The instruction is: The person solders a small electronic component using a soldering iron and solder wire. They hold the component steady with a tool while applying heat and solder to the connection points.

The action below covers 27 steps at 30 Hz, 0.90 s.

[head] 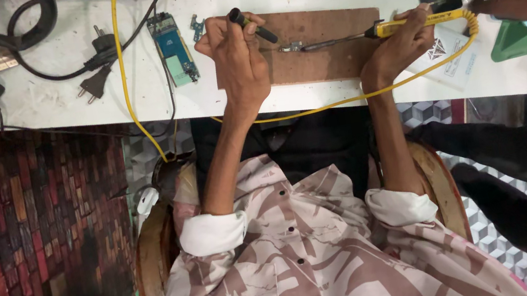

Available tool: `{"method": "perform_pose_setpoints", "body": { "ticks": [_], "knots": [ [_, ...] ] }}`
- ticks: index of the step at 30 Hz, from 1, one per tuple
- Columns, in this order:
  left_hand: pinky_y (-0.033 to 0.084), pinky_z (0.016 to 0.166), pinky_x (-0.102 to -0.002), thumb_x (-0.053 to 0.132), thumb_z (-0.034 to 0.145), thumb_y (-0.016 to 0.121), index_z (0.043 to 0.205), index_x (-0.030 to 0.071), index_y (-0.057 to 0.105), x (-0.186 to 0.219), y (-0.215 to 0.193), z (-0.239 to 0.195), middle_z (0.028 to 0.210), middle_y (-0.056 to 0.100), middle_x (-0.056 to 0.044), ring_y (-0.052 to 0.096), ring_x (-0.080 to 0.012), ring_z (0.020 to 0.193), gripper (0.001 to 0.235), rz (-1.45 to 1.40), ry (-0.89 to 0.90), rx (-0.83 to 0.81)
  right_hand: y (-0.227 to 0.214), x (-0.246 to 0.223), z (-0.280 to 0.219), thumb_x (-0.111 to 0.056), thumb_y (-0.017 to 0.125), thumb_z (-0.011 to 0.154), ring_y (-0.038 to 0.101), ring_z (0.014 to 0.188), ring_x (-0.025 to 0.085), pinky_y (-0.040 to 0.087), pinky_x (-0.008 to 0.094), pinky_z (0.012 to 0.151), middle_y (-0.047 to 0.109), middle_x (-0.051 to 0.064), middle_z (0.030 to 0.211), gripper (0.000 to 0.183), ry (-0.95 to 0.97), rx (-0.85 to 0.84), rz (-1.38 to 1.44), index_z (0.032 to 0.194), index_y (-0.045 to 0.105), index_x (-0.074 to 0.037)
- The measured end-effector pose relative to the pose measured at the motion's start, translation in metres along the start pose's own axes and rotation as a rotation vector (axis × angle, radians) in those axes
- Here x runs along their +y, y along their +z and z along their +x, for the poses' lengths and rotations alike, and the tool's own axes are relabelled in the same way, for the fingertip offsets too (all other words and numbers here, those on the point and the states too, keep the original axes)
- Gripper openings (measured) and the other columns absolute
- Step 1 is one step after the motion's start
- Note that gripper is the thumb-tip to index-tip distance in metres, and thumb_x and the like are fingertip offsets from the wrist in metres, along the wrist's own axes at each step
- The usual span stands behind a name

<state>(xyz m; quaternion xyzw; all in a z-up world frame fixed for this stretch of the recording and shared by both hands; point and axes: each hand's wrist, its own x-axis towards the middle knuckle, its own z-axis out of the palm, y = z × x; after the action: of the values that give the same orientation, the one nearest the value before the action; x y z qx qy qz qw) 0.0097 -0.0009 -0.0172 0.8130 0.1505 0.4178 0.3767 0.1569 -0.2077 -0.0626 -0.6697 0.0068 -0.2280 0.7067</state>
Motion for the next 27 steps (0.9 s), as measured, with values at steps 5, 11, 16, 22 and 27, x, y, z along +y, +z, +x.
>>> {"method": "perform_pose_setpoints", "body": {
  "ticks": [5, 11, 16, 22, 27],
  "knots": [
    [0.025, 0.095, -0.039, 0.012, 0.110, 0.046, 0.103, 0.005, 0.058, 0.001, 0.000, -0.002, 0.099, 0.073, 0.004, 0.045, -0.0183, 0.097, 0.016, 0.004, 0.000, 0.005, 0.000, -0.003, 0.000, -0.033, 0.049, 0.111, 0.037, 0.061, 0.010, 0.039, 0.030, 0.060, 0.040, -0.001, 0.068, 0.046, -0.024, -0.026, 0.006, 0.074, 0.047, -0.006],
    [0.025, 0.095, -0.039, 0.013, 0.111, 0.045, 0.101, 0.006, 0.059, 0.001, -0.002, -0.001, 0.099, 0.072, 0.003, 0.044, -0.0187, 0.097, 0.019, 0.007, -0.001, -0.012, 0.001, -0.001, -0.002, -0.032, 0.049, 0.111, 0.041, 0.066, 0.012, 0.040, 0.033, 0.065, 0.041, 0.001, 0.070, 0.048, -0.084, 0.025, -0.035, 0.073, 0.048, -0.003],
    [0.024, 0.095, -0.040, 0.014, 0.111, 0.045, 0.097, 0.007, 0.060, -0.001, 0.001, -0.003, 0.094, 0.070, 0.002, 0.045, -0.0190, 0.098, 0.022, 0.033, 0.004, 0.012, 0.002, -0.003, -0.005, -0.033, 0.049, 0.111, 0.039, 0.066, 0.012, 0.039, 0.033, 0.066, 0.039, 0.001, 0.069, 0.050, -0.112, 0.003, -0.024, 0.073, 0.048, -0.002],
    [0.025, 0.095, -0.039, 0.013, 0.111, 0.046, 0.095, 0.009, 0.063, -0.005, 0.005, -0.006, 0.085, 0.064, 0.001, 0.045, -0.0178, 0.094, 0.023, 0.042, -0.059, -0.008, -0.001, -0.005, -0.007, -0.033, 0.047, 0.112, 0.041, 0.064, 0.012, 0.041, 0.033, 0.066, 0.041, 0.001, 0.068, 0.049, -0.092, -0.020, -0.005, 0.073, 0.047, -0.003],
    [0.025, 0.095, -0.039, 0.009, 0.109, 0.046, 0.095, 0.008, 0.062, -0.004, 0.004, -0.003, 0.089, 0.067, 0.001, 0.044, -0.0192, 0.093, 0.021, 0.043, -0.030, 0.006, 0.001, -0.012, -0.009, -0.033, 0.044, 0.113, 0.030, 0.058, 0.010, 0.035, 0.031, 0.061, 0.031, -0.001, 0.065, 0.049, -0.163, -0.021, -0.026, 0.073, 0.044, -0.004]
  ]
}}
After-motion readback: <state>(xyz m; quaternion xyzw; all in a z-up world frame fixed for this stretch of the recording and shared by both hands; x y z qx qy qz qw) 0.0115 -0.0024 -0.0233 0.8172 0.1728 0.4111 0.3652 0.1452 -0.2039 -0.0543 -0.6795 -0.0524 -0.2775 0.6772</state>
